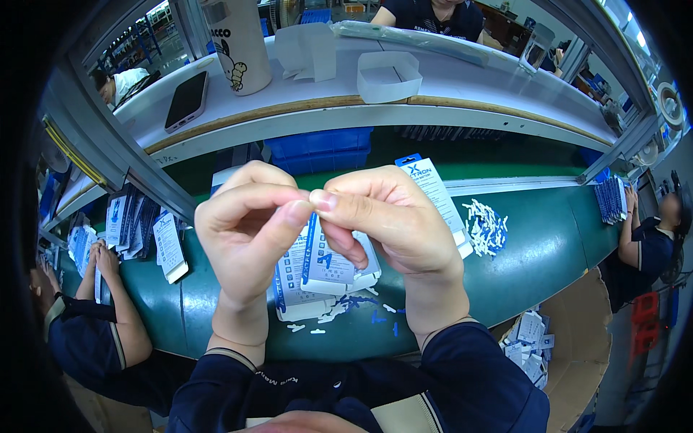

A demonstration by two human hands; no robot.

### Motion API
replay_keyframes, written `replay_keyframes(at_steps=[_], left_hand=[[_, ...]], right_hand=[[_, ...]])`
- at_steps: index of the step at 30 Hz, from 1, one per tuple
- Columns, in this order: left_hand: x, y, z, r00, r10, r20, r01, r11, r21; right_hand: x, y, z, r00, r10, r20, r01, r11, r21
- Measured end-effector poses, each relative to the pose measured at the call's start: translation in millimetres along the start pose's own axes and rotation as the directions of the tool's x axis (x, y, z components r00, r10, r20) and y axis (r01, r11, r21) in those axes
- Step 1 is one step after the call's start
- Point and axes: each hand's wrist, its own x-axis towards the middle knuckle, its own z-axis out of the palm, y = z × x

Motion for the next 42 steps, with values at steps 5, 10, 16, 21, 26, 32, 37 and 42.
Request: replay_keyframes(at_steps=[5, 10, 16, 21, 26, 32, 37, 42], left_hand=[[10, -2, -5, 0.944, 0.295, 0.145, -0.329, 0.856, 0.399], [18, -10, -11, 0.821, 0.497, 0.282, -0.57, 0.688, 0.449], [15, -8, -9, 0.796, 0.516, 0.316, -0.598, 0.597, 0.535], [13, -8, -11, 0.784, 0.516, 0.345, -0.607, 0.519, 0.602], [10, -2, -9, 0.786, 0.493, 0.373, -0.601, 0.468, 0.648], [8, -3, -5, 0.774, 0.533, 0.342, -0.596, 0.431, 0.677], [3, -10, -1, 0.774, 0.565, 0.286, -0.573, 0.434, 0.695], [-2, -7, 2, 0.781, 0.572, 0.251, -0.554, 0.45, 0.7]], right_hand=[[-2, 1, -9, 1.0, 0.022, -0.001, -0.022, 1.0, -0.011], [-3, 0, -6, 0.999, 0.051, -0.006, -0.051, 0.999, 0.019], [-1, 0, -3, 0.994, 0.083, -0.067, -0.082, 0.996, 0.016], [-2, -2, -1, 0.989, 0.106, -0.101, -0.106, 0.994, 0.001], [-5, -3, 3, 0.989, 0.084, -0.12, -0.083, 0.996, 0.016], [-6, -1, 5, 0.992, 0.069, -0.108, -0.062, 0.995, 0.074], [-6, -1, 7, 0.996, 0.06, -0.073, -0.056, 0.996, 0.063], [-8, 0, 9, 0.999, 0.01, -0.049, -0.01, 1.0, 0.004]])
